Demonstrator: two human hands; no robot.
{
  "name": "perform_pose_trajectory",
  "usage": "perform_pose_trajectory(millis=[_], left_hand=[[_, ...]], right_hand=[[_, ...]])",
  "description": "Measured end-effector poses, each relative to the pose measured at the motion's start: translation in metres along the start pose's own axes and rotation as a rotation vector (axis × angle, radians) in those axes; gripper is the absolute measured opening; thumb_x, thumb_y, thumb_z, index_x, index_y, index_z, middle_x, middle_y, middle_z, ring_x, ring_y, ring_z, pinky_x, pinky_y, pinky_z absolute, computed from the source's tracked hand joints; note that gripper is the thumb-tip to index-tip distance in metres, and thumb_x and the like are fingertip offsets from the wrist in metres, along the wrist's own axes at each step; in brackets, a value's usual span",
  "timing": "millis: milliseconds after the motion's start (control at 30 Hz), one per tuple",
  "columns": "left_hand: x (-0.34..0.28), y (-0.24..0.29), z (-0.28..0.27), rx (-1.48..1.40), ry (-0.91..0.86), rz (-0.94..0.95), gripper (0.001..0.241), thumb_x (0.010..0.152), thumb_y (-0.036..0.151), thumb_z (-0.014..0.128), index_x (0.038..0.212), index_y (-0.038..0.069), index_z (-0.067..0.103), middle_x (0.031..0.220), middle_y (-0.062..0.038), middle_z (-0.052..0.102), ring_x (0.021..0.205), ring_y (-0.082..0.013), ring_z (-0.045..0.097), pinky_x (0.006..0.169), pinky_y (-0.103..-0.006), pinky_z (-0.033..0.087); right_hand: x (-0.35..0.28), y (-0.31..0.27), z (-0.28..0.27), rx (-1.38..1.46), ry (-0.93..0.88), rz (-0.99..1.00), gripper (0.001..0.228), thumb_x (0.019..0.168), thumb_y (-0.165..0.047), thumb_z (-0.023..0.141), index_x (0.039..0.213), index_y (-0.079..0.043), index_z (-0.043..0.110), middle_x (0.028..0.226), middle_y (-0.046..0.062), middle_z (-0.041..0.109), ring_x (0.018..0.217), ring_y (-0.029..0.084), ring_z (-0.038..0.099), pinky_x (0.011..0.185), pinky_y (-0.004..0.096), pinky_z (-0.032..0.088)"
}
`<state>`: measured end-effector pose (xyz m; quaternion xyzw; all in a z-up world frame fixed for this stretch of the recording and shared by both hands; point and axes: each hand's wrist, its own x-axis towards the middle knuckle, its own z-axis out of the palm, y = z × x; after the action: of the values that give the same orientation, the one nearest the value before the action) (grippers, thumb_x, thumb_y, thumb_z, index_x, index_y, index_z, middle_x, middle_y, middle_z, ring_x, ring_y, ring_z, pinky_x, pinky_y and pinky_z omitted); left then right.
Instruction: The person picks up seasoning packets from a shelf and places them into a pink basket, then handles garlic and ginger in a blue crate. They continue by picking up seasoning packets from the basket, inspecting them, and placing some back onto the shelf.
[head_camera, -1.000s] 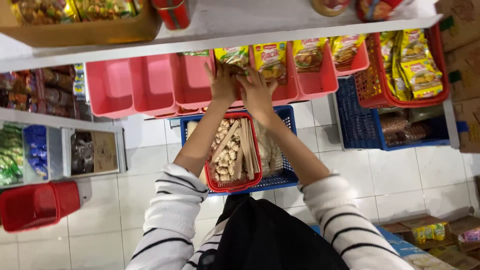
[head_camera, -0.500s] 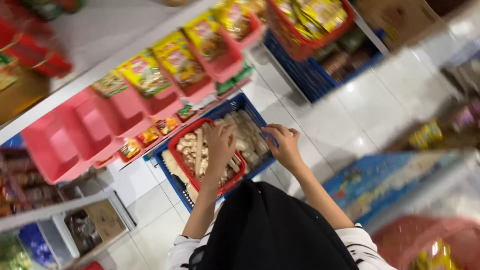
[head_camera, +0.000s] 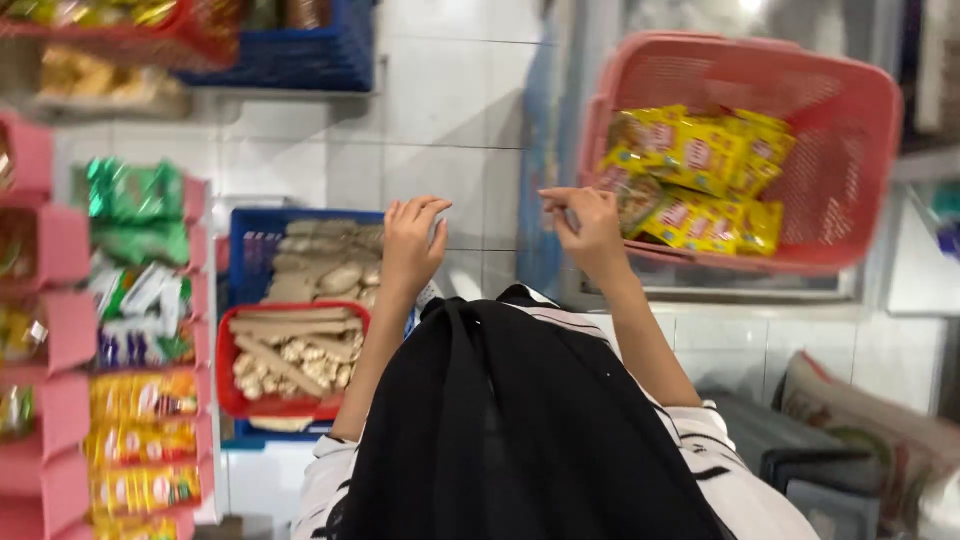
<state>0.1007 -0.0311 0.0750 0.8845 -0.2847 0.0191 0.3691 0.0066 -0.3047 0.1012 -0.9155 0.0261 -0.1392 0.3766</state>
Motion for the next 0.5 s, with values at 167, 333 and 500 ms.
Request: perform_pose_trajectory(millis=[167, 333, 500], left_hand=[[0.053, 0.075, 0.073, -0.164, -0.128, 0.267, 0.025, 0.093, 0.007, 0.066, 0.118, 0.009, 0.07, 0.118, -0.008, 0.067, 0.114, -0.0305, 0.063, 0.115, -0.0554, 0.04], [0.084, 0.128, 0.152, -0.313, -0.234, 0.496, 0.023, 0.092, 0.007, 0.067, 0.116, 0.005, 0.069, 0.115, -0.012, 0.067, 0.111, -0.0332, 0.064, 0.103, -0.0463, 0.051], [0.111, 0.13, 0.25, 0.274, -0.501, 0.465, 0.019, 0.089, 0.018, 0.069, 0.104, 0.008, 0.073, 0.105, -0.013, 0.07, 0.106, -0.0337, 0.066, 0.091, -0.0459, 0.054]], right_hand=[[-0.042, 0.07, -0.09, -0.154, 0.161, 0.078, 0.023, 0.093, -0.008, 0.073, 0.116, -0.01, 0.072, 0.1, 0.005, 0.075, 0.089, 0.023, 0.069, 0.085, 0.042, 0.047], [-0.05, 0.147, -0.147, -0.085, 0.005, 0.247, 0.038, 0.089, -0.018, 0.075, 0.124, -0.004, 0.068, 0.106, 0.014, 0.074, 0.099, 0.028, 0.073, 0.087, 0.043, 0.057], [-0.001, 0.246, -0.127, -0.261, -0.633, 0.216, 0.06, 0.08, -0.031, 0.078, 0.133, -0.006, 0.065, 0.116, 0.023, 0.072, 0.105, 0.04, 0.07, 0.091, 0.047, 0.054]])
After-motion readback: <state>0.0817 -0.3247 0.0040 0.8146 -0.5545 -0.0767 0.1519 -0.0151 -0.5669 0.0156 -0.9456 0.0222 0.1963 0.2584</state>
